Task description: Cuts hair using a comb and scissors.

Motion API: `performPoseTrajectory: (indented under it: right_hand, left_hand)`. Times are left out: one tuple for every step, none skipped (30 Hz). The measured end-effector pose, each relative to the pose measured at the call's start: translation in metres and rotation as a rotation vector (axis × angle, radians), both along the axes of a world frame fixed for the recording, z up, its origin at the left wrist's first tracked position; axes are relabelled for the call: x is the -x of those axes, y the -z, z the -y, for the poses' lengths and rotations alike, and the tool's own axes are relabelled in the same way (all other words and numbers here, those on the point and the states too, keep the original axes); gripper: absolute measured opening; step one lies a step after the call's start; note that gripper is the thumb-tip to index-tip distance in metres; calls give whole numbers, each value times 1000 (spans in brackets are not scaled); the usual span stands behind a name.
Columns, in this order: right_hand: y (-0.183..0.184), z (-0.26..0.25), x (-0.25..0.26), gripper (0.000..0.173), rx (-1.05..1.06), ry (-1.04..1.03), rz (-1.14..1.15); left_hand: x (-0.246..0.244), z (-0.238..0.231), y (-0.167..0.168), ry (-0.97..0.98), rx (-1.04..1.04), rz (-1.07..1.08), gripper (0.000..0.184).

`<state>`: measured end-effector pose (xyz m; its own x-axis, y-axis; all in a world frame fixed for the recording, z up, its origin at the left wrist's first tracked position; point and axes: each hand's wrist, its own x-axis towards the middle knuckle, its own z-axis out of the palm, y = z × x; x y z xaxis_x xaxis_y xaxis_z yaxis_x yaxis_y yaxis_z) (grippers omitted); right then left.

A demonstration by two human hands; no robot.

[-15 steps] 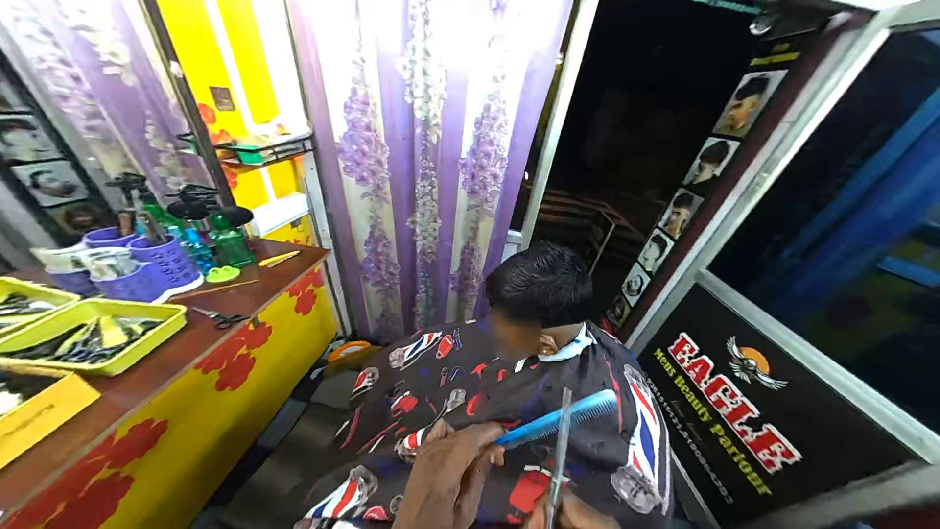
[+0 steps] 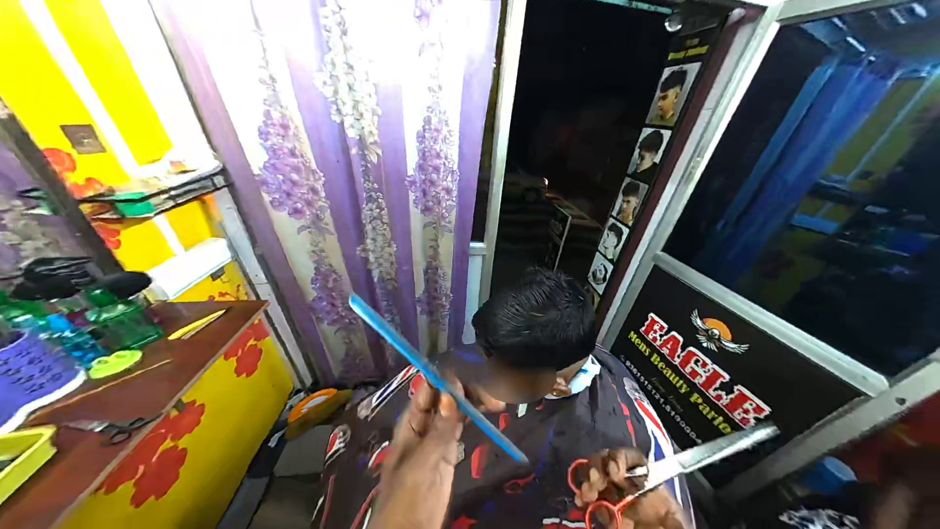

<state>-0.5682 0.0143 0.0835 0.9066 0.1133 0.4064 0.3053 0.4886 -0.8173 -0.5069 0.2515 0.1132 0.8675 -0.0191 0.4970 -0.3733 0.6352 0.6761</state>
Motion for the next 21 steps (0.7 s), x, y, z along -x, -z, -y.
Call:
performPoseTrajectory:
  right_hand:
    - [-7,-13,-1,20,52,34,-17]
    - [-13,-26,-3,23,134,80,-20]
    - [-16,-37,-5,35,231,105,-8]
    - [-18,-48,-7,46,308,107,3]
    - [-20,-59,-8,52,357,102,0]
    - [-21,-69,-8,50,363,83,-19]
    - [-21,-79,-9,44,340,60,-48]
    - [-22,-88,-9,37,305,46,-87]
    - [-26,-94,-9,32,274,42,-130]
    - [-32,-99,-9,28,259,59,-154]
    - [-42,-101,-9,24,271,118,-149]
    - [-57,-101,-10,20,310,222,-120]
    - [-75,-96,-13,18,362,373,-73]
    - [-94,-89,-18,18,428,566,-20]
    - [-112,-80,-24,18,507,758,34]
    - [-129,-71,-32,20,593,913,73]
    - [-143,-61,-40,25,674,1011,82]
    - [-154,-52,-47,29,752,1060,50]
    - [-161,-45,-54,30,812,1062,2]
    - [-164,-41,-60,30,855,1048,-38]
    - [-164,-40,-63,28,901,1038,-67]
  left_hand:
    - [2,6,5,58,-33,52,25]
    - [0,9,11,99,-68,97,27]
    - [-4,10,17,124,-105,150,28]
    - [-10,11,24,131,-144,211,26]
    - [-16,10,30,130,-181,261,24]
    - [-21,7,34,148,-199,294,24]
    - [-26,3,36,188,-202,310,25]
    - [-32,-3,35,233,-206,325,25]
    - [-37,-10,33,262,-207,333,24]
    - [-41,-17,31,254,-201,331,27]
    - [-48,-25,32,194,-203,316,40]
    - [-57,-33,33,85,-232,266,59]
    - [-74,-37,38,-23,-262,225,75]
    - [-93,-36,45,-85,-273,174,86]
    - [-110,-33,54,-92,-288,113,97]
    - [-121,-27,63,-61,-299,49,106]
    - [-126,-17,70,-17,-315,0,114]
    - [-129,-6,74,18,-339,-29,121]
    - [-128,5,77,45,-370,-49,126]
    - [-126,14,78,70,-391,-67,129]
    - [-125,22,79,89,-397,-78,131]
